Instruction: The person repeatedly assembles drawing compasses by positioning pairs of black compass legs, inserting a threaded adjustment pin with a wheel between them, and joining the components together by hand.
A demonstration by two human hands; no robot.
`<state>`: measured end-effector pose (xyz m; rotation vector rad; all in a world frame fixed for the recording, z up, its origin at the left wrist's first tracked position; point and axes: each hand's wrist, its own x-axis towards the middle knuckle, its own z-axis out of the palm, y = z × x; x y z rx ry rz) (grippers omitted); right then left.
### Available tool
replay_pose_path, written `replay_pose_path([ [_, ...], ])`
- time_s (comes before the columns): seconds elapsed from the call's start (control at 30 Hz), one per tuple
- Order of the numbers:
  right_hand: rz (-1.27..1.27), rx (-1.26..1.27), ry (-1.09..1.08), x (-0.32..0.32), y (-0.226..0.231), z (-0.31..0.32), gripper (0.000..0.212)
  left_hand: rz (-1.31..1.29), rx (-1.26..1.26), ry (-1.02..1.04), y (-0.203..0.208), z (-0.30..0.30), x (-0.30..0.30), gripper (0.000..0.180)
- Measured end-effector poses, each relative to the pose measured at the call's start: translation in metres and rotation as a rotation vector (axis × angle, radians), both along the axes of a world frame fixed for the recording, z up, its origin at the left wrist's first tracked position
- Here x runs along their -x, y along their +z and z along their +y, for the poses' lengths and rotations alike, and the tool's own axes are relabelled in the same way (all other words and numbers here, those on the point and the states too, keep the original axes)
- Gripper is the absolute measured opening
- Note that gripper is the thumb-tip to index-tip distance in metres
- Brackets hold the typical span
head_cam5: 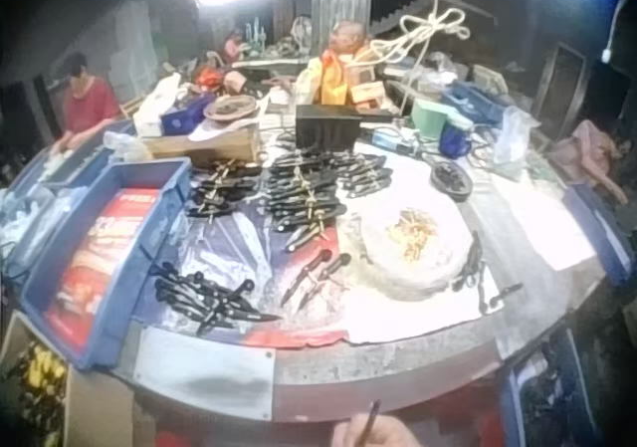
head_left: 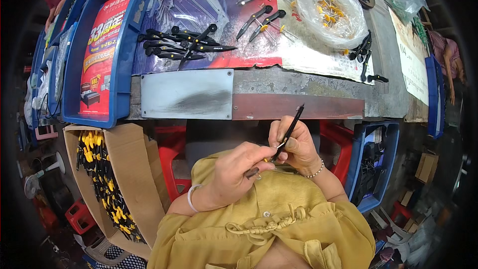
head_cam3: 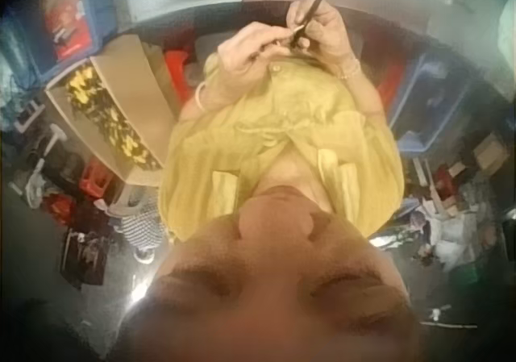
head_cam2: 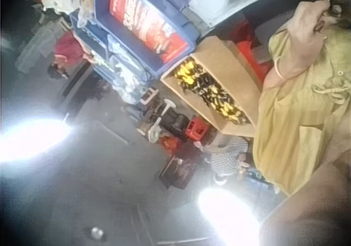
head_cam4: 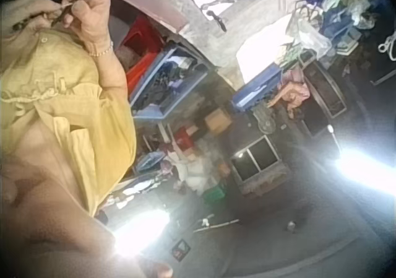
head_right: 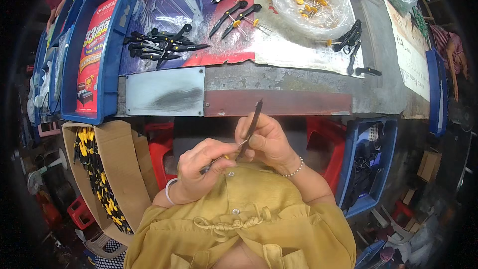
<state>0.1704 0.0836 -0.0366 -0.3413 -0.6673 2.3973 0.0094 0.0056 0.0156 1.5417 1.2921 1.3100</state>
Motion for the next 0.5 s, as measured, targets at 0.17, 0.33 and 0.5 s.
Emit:
replay_pose_path([
  [0.17, -0.043, -0.064, -0.024, -0.0014, -0.0022, 0.0023, 0.029, 0.159, -0.041, -0.027, 0.0039, 0.0012, 0.001, 0.039],
  [0.33, -0.127, -0.126, -0.124, 0.0041, 0.0014, -0.0006, 0.028, 0.215, -0.119, 0.002, -0.0022, -0.0018, -0.0039, 0.042],
  [0.5, -0.194, -0.175, -0.085, -0.0026, 0.0045, -0.002, 0.021, 0.153, 0.006, 0.057, -0.0029, -0.0048, -0.0022, 0.03],
])
